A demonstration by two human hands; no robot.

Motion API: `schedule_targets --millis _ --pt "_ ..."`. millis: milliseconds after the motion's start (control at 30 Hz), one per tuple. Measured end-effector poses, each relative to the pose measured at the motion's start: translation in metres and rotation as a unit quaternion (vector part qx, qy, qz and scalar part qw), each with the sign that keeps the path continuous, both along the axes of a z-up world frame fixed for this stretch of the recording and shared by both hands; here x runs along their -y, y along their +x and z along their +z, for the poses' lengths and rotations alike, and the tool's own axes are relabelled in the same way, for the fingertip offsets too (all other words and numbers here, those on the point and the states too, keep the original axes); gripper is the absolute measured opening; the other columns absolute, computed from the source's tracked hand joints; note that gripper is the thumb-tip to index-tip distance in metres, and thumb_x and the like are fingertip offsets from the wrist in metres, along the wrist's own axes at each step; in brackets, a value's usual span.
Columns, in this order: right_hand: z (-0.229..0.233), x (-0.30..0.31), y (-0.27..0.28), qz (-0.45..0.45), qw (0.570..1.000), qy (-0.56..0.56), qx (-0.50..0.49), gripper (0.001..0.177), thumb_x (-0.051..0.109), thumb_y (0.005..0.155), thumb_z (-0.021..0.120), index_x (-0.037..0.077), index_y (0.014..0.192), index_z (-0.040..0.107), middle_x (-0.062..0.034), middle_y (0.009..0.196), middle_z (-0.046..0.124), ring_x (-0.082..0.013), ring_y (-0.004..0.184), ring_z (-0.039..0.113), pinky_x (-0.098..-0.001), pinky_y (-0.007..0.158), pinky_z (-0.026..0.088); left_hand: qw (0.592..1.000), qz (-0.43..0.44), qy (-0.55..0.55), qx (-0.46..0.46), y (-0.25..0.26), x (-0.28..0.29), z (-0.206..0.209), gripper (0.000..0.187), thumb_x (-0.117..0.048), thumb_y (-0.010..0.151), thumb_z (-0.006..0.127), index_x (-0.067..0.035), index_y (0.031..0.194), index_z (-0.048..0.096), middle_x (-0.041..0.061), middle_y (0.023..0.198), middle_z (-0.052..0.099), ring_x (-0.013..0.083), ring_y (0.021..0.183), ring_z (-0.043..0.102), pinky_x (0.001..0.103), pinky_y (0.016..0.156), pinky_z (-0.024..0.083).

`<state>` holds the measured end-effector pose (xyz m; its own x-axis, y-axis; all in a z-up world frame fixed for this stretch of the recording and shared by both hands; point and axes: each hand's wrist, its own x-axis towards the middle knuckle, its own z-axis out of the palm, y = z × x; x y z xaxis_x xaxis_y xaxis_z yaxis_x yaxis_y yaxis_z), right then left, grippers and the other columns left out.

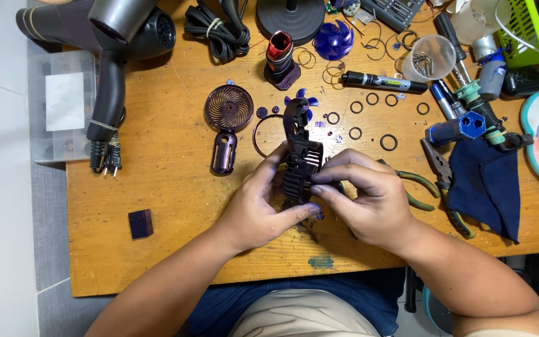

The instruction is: Repairing a handheld fan by assembling the motor and housing components using a screwdriver

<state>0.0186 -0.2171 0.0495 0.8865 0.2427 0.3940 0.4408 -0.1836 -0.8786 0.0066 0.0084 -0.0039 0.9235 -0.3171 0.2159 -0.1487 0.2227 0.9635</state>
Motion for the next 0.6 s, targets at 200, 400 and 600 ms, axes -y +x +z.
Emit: schedule_targets --millis 200,400,600 --pt "-0.004 0.0 0.001 -0.009 1.0 -0.002 -0.005 0.009 -0.001 0.094 0.092 0.002 0.101 0.086 -0.0132 0.089 0.079 -0.0254 0.08 0.078 -0.0395 0.078 0.063 1.0 0.003 0.023 0.015 0.0 -0.001 0.009 0.1 0.0 0.089 0.097 0.006 0.173 0.043 0.029 0.147 0.071 0.0386 0.131 0.076 0.053 0.11 0.069" --pt "-0.012 0.001 -0.004 -0.023 1.0 0.0 -0.015 0.011 0.0 0.095 0.093 0.0 0.1 0.084 -0.015 0.09 0.079 -0.0273 0.079 0.077 -0.0411 0.079 0.063 1.0 -0.005 0.017 -0.001 -0.002 -0.003 0.012 0.106 -0.003 0.089 0.098 0.005 0.176 0.039 0.027 0.149 0.07 0.0367 0.13 0.077 0.051 0.107 0.07" --pt "-0.018 -0.004 -0.006 -0.006 0.998 0.045 -0.045 0.01 -0.001 0.095 0.092 -0.001 0.099 0.083 -0.016 0.091 0.078 -0.0253 0.081 0.075 -0.0396 0.082 0.061 0.996 0.001 0.07 0.06 0.003 -0.005 0.026 0.09 -0.01 0.095 0.09 0.009 0.171 0.045 0.029 0.141 0.071 0.0415 0.126 0.079 0.053 0.102 0.073"
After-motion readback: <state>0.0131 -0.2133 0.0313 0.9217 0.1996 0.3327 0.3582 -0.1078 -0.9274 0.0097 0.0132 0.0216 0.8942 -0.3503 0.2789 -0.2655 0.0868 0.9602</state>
